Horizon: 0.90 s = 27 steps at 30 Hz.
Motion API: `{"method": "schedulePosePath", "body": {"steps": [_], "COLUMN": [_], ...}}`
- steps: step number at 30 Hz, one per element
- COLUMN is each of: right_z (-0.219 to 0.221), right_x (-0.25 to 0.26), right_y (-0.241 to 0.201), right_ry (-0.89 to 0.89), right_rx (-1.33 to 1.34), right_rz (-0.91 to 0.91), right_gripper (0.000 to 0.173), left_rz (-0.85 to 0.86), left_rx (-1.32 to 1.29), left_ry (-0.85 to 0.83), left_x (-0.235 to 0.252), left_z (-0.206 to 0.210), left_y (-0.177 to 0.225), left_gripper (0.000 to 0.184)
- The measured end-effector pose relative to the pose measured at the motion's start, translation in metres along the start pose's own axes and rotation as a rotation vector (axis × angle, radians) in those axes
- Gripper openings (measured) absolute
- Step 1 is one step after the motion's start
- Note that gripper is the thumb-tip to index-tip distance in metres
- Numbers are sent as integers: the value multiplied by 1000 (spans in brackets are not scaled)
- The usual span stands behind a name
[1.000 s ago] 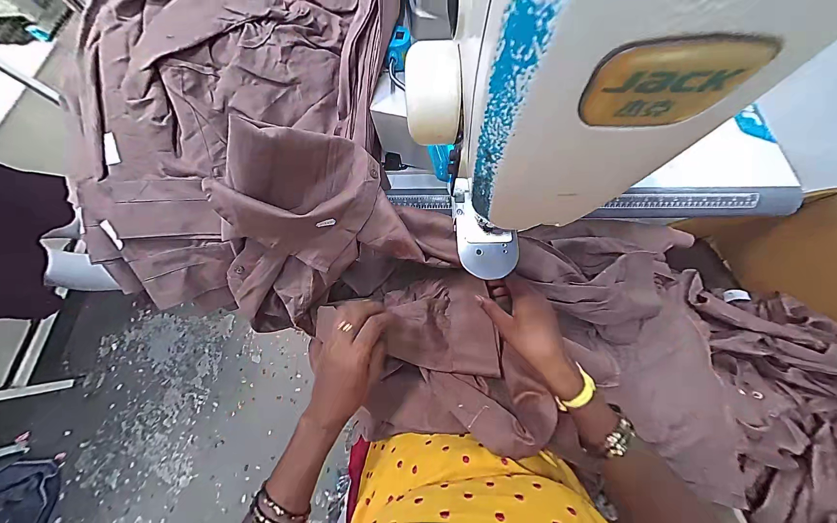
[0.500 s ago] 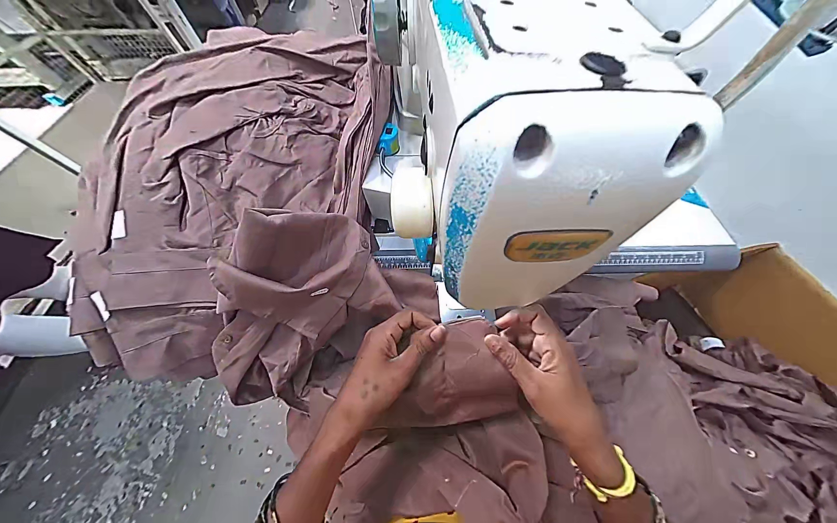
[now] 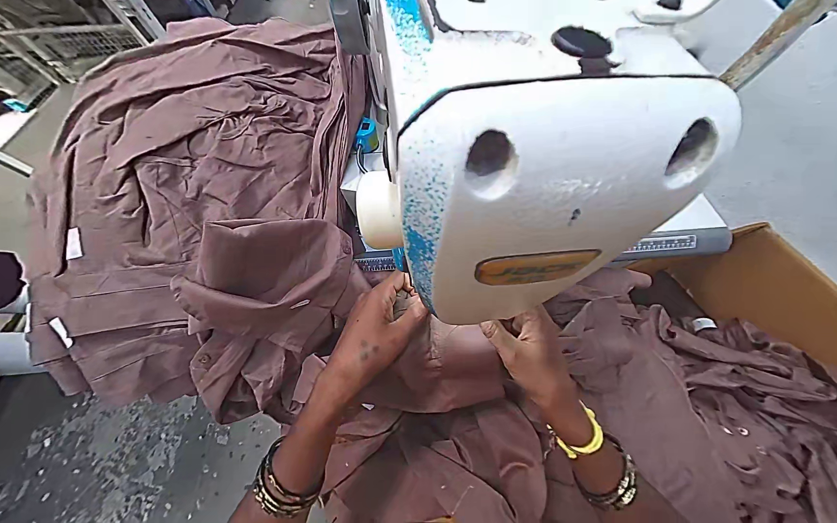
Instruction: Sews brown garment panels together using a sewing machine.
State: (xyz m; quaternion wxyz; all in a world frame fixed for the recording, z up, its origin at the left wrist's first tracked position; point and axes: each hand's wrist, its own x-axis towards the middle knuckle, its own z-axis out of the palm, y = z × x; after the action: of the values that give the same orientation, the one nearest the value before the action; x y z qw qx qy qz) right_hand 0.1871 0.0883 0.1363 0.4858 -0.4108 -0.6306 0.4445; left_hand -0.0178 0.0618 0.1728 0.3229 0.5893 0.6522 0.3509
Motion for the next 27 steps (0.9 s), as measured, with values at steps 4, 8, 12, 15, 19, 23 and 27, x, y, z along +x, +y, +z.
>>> {"method": "schedulePosePath", "body": {"steps": [4,8,12,15,19,23,27], "right_z": [-17,-63,-83,-82,-81,-89,-90], "right_x": [9,51,93,104,102,105,120], "right_y": [1,3,30,38,42,49,58], "right_ry": [-141,68,88,-36,-88,-73,-97], "right_rx": [-74,-690,-1016,-1103,-1177,-1049,-1136], "right_rz": [-11,-115,-285,-358,-409,-418,-414], "right_gripper": [24,21,21,25,21,18,37], "left_rz": [29,35,21,-1,22,-1,-8], "left_rx": [-46,-96,-94,-86,-137,-167,-177], "left_ry": [17,-20,-15,-5,-8,6,-1], "left_x": [-2,-5,-5,-6,-7,-8,-7], "left_z": [4,8,8,9,11,13,12], "left_y": [-13,-24,-18,-16,-22,-15,-13], "left_gripper": [17,19,18,16,15,13,14]}}
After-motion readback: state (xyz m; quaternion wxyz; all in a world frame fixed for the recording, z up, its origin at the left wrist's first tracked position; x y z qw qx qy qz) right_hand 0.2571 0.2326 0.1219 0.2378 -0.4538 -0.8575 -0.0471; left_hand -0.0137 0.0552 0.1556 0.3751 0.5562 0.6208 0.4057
